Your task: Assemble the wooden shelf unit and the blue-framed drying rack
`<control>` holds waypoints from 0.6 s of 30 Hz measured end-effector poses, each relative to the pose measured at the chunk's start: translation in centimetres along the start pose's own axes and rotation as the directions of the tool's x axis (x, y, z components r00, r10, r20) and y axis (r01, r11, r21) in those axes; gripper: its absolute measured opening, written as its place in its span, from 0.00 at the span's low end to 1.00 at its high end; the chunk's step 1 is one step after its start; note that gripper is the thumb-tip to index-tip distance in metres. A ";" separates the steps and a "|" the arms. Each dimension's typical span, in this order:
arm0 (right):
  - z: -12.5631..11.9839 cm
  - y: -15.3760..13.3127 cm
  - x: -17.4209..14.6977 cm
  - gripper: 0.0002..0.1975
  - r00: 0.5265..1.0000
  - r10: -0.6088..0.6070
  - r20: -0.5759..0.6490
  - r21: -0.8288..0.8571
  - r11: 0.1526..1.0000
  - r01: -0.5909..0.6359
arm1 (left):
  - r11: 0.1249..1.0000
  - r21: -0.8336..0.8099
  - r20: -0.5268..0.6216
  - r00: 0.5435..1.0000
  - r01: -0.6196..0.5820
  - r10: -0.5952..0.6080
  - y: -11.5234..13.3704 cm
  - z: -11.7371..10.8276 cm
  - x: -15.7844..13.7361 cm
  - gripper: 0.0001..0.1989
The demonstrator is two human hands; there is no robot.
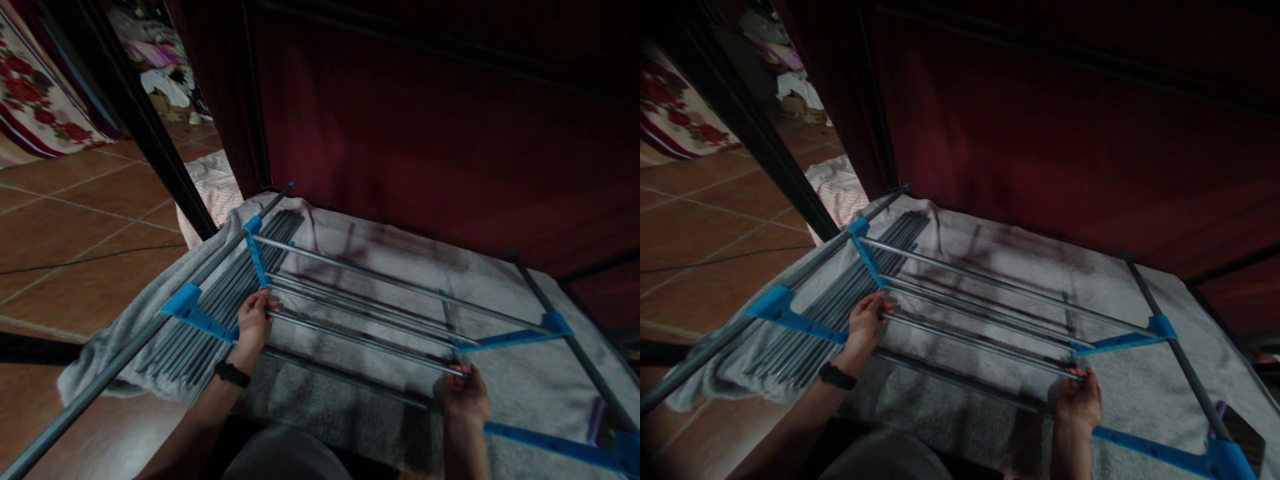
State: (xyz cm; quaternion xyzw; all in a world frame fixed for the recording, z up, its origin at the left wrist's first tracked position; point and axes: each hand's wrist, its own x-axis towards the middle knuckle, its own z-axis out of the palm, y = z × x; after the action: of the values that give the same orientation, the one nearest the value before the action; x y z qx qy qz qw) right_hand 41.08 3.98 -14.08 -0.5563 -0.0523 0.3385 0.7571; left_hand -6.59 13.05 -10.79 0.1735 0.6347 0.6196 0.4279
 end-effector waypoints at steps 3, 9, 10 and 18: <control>-0.1 0.3 0.1 0.14 0.998 -0.047 -0.032 0.010 0.999 0.048 | 0.996 0.075 0.006 0.999 -0.046 0.045 0.3 -0.1 0.2 0.18; -0.4 0.9 0.6 0.10 0.986 -0.058 -0.155 0.025 0.998 0.062 | 0.978 0.199 0.071 0.996 -0.069 0.056 1.2 -0.5 0.7 0.14; -0.5 1.0 0.7 0.09 0.983 -0.053 -0.175 0.034 0.998 0.060 | 0.974 0.214 0.086 0.995 -0.069 0.052 1.4 -0.6 0.9 0.14; -1.2 1.6 1.3 0.08 0.968 -0.111 -0.226 0.026 0.993 0.119 | 0.948 0.317 0.283 0.957 -0.036 -0.058 2.3 -1.3 1.9 0.18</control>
State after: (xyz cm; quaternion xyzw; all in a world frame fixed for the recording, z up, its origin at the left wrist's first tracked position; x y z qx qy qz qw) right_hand 41.90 3.99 -16.33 -0.5720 0.0078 0.2302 0.7872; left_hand -9.37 13.99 -9.46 0.3254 0.6582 0.4744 0.4857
